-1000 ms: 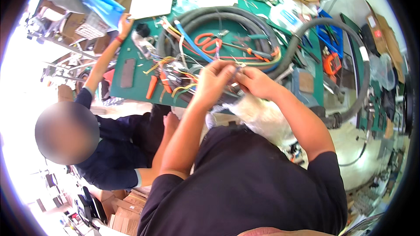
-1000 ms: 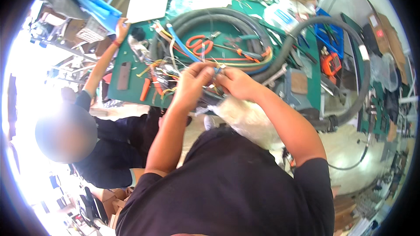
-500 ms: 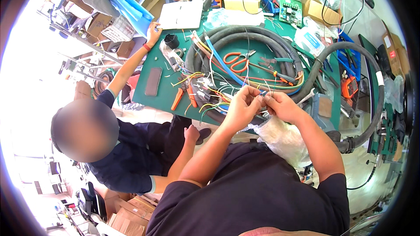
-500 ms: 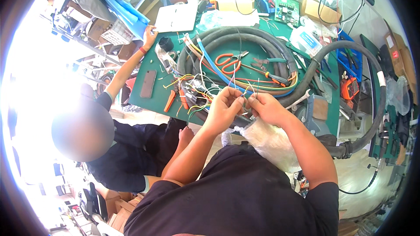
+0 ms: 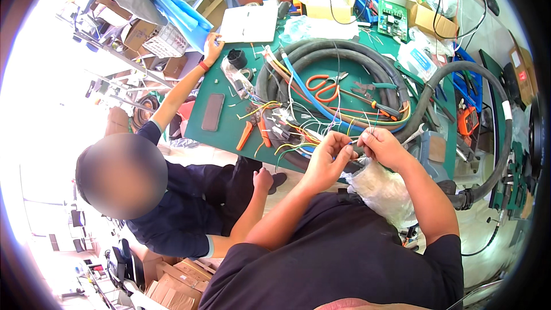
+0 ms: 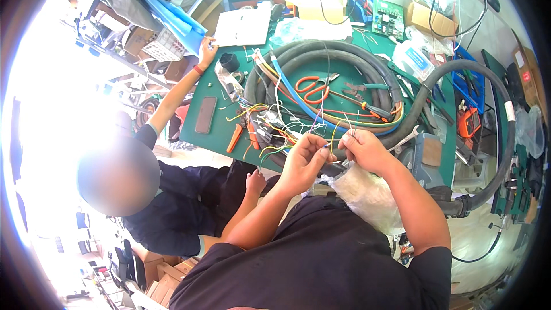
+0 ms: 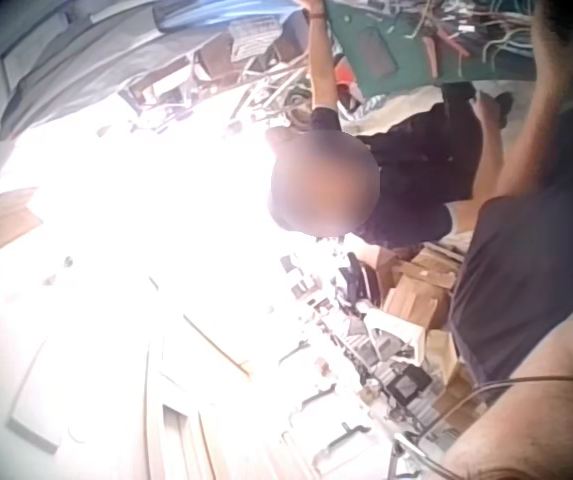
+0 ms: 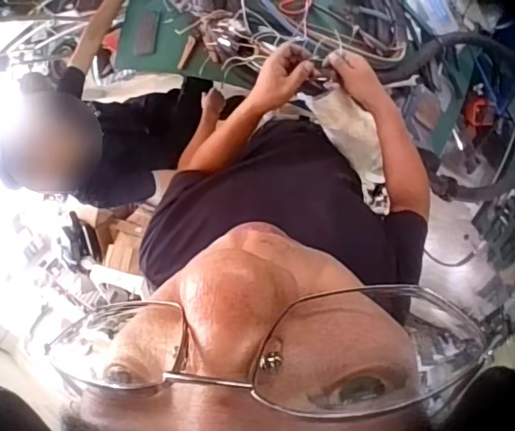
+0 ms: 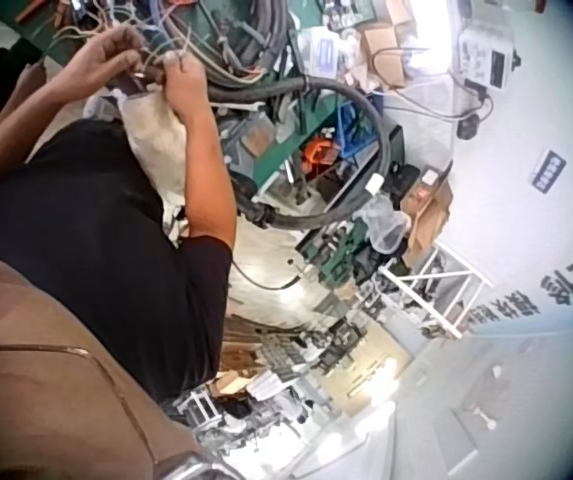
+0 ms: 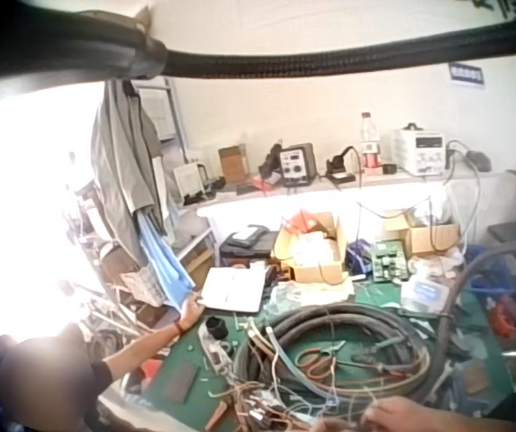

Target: The person strips insulation from wires using a tool, then uses a crimping tool to attach terminals to the wires, and handles various wires within a large harness on a cluttered workbench.

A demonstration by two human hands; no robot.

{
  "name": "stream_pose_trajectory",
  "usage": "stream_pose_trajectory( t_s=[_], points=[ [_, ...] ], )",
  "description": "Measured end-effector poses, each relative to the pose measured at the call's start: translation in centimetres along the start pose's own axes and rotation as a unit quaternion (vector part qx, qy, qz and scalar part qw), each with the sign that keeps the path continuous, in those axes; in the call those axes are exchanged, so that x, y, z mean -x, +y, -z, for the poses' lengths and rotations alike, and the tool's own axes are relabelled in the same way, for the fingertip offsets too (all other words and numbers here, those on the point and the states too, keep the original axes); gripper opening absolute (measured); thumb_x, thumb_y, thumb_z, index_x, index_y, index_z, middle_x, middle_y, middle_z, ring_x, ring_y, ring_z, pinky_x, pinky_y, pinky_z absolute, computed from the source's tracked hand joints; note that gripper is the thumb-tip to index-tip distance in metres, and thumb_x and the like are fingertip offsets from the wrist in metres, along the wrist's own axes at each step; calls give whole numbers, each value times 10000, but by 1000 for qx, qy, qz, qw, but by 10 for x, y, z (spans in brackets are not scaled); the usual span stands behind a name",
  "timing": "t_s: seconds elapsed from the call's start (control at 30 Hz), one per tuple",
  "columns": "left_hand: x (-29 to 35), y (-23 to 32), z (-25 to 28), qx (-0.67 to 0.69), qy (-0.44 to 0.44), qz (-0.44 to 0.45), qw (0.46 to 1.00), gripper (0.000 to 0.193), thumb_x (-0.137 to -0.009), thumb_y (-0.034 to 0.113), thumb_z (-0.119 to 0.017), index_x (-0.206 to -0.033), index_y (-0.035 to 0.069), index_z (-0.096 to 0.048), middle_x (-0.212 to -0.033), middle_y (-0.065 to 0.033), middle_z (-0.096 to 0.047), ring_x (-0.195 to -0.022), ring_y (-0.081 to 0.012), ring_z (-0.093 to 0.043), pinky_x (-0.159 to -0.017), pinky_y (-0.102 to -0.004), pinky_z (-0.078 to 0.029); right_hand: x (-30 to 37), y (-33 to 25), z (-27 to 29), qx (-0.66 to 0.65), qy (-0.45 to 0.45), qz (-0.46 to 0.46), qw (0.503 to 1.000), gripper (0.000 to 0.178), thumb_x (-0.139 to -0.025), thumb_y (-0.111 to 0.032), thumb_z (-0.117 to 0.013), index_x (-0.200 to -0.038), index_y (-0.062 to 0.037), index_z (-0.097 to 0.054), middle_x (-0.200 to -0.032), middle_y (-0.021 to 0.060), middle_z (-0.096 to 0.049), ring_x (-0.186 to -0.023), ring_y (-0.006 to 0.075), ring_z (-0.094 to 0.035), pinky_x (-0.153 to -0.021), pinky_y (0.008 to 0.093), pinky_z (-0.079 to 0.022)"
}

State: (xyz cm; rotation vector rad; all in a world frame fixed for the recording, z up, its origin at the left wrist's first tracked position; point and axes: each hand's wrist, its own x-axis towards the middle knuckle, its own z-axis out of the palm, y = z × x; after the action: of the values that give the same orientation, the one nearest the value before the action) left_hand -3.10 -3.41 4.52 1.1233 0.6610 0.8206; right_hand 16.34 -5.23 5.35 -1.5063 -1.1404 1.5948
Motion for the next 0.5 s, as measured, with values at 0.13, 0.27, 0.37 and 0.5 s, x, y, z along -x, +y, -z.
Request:
stream_pose_trajectory(
  t_s=[0.13, 0.27, 0.37, 0.5],
  points=[
    [0, -1, 2, 8, -16, 1, 1000, 106, -949, 40, -493, -1040, 9, -447, -898, -65, -608, -847, -99, -598, -777, -248, -492, -1, 0, 0, -3, 2, -4, 1000, 255, -982, -231, -444, -861, -54, -582, -625, -9, -514, -553, 61, -442, -517, 227, -351],
    [-1, -3, 2, 4, -18, -1, 1000, 107, -954, 47, -492, -1045, 18, -443, -900, -63, -613, -837, -94, -589, -775, -244, -489, -1, -1, -1, -4, 8, -3, 1000, 258, -982, -229, -443, -858, -55, -586, -627, -6, -516, -559, 63, -448, -520, 230, -355],
    [-1, -4, 3, 2, -15, 7, 1000, 110, -956, 54, -494, -1046, 17, -443, -900, -64, -616, -840, -94, -588, -765, -242, -491, -1, -1, -1, -7, 13, -7, 1000, 259, -982, -227, -443, -853, -56, -589, -630, -6, -520, -564, 65, -456, -523, 233, -360],
    [0, -3, 4, 6, -10, 21, 1000, 111, -958, 62, -499, -1042, 12, -446, -893, -65, -619, -831, -97, -593, -746, -244, -497, -2, -1, 0, -6, 11, -11, 1000, 256, -981, -226, -446, -849, -59, -591, -632, -5, -523, -567, 67, -462, -524, 233, -365]
  ],
)
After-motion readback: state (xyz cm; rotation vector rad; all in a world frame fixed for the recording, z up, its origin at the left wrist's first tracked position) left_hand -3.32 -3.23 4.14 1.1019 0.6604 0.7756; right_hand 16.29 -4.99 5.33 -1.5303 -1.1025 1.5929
